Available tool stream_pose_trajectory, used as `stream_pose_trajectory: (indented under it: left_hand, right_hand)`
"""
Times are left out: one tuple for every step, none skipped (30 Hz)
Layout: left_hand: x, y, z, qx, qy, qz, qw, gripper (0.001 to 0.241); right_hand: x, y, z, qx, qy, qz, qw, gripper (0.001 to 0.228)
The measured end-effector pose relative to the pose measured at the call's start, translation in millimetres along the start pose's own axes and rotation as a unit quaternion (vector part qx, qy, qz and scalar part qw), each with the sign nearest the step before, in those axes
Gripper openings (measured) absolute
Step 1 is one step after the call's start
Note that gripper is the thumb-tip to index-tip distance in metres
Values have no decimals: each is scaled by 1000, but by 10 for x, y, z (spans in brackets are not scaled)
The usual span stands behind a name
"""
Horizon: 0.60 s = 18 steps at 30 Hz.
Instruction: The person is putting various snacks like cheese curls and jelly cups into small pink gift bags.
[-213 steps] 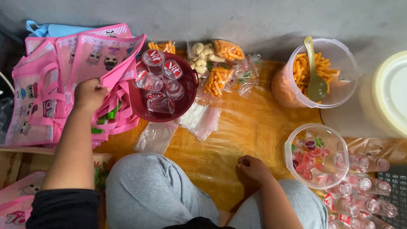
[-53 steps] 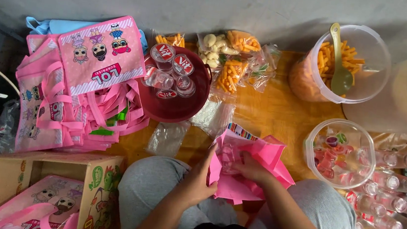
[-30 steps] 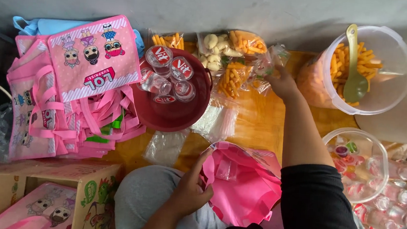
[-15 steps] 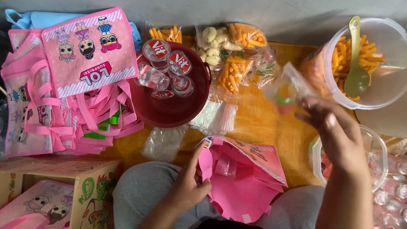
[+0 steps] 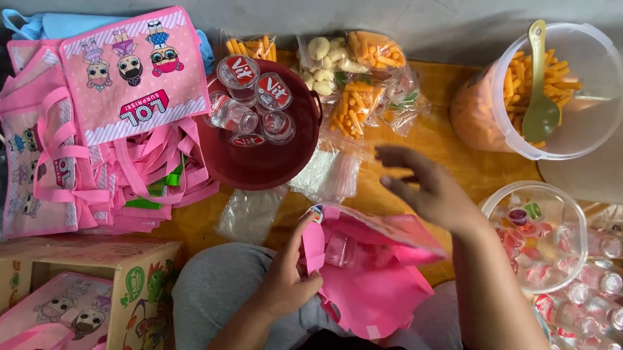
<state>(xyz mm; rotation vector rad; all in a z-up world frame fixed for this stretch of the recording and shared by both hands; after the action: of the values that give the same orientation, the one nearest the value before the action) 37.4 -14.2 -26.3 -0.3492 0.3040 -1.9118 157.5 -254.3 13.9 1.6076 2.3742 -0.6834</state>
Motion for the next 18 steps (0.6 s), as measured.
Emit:
stream_pose_trajectory:
  left_hand:
    - [-5, 8, 7, -1, 0, 0, 1000, 90]
    - [1, 16, 6, -11, 5, -6, 1000, 90]
    - [6, 26, 4, -21, 10, -12, 1000, 89]
    - [1, 29, 52, -23, 10, -12, 1000, 89]
    - [-2, 31, 61, -61, 7, -12, 998, 90]
    - [-1, 12, 68, -101, 4, -12, 995, 91]
    - [-4, 12, 57, -105, 3, -11, 994, 91]
    - [-19, 27, 51, -104, 10, -7, 994, 90]
    - [-33, 39, 45, -103, 17, -2, 995, 90]
    - [-39, 42, 45, -105, 18, -1, 994, 90]
    - [-38, 48, 68, -81, 13, -6, 997, 88]
    - [-33, 45, 87, -59, 7, -12, 998, 86]
    - [-36, 35, 43, -61, 7, -12, 998, 86]
    - [-42, 35, 24, -36, 23, -9, 999, 87]
    - [-45, 31, 10, -11, 38, -5, 999, 87]
    - [-46, 35, -46, -10, 37, -7, 999, 87]
    - [-65, 38, -76, 14, 55, 10, 998, 87]
    - [-69, 38, -108, 38, 70, 28, 996, 87]
  right_hand:
    - [61, 275, 121, 1, 0, 0, 1000, 48]
    - [68, 549, 283, 42, -14, 50, 998, 54]
    - [75, 815, 444, 84, -29, 100, 991, 61]
    - [106, 976, 378, 85, -29, 99, 991, 61]
    - [195, 1124, 397, 168, -20, 39, 985, 67]
    - [301, 1241, 415, 250, -11, -23, 968, 73]
    - [374, 1282, 454, 252, -10, -26, 967, 73]
    - [447, 1325, 501, 266, -3, -36, 963, 71]
    - [522, 1364, 545, 279, 5, -45, 959, 69]
    - [559, 1385, 633, 279, 6, -47, 959, 69]
    - [555, 1409, 716, 274, 37, 4, 961, 64]
    - [556, 1415, 808, 268, 68, 55, 959, 59]
    - [500, 1277, 778, 270, 69, 54, 959, 59]
    - [447, 1169, 693, 211, 101, 40, 972, 52]
    - [389, 1051, 599, 150, 131, 25, 980, 44]
    - [270, 781, 572, 150, 130, 27, 980, 44]
    - [212, 529, 403, 23, 184, -47, 981, 48]
    - [133, 225, 230, -102, 232, -123, 959, 55]
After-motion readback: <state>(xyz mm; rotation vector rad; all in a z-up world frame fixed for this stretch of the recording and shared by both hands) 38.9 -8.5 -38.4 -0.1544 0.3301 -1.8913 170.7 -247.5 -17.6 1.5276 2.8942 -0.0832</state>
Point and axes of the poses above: each hand's wrist, its own y-axis towards the middle knuckle, its own x-axis out of the palm, z = x × y, the point moved 5 cm from there along y, towards the middle knuckle
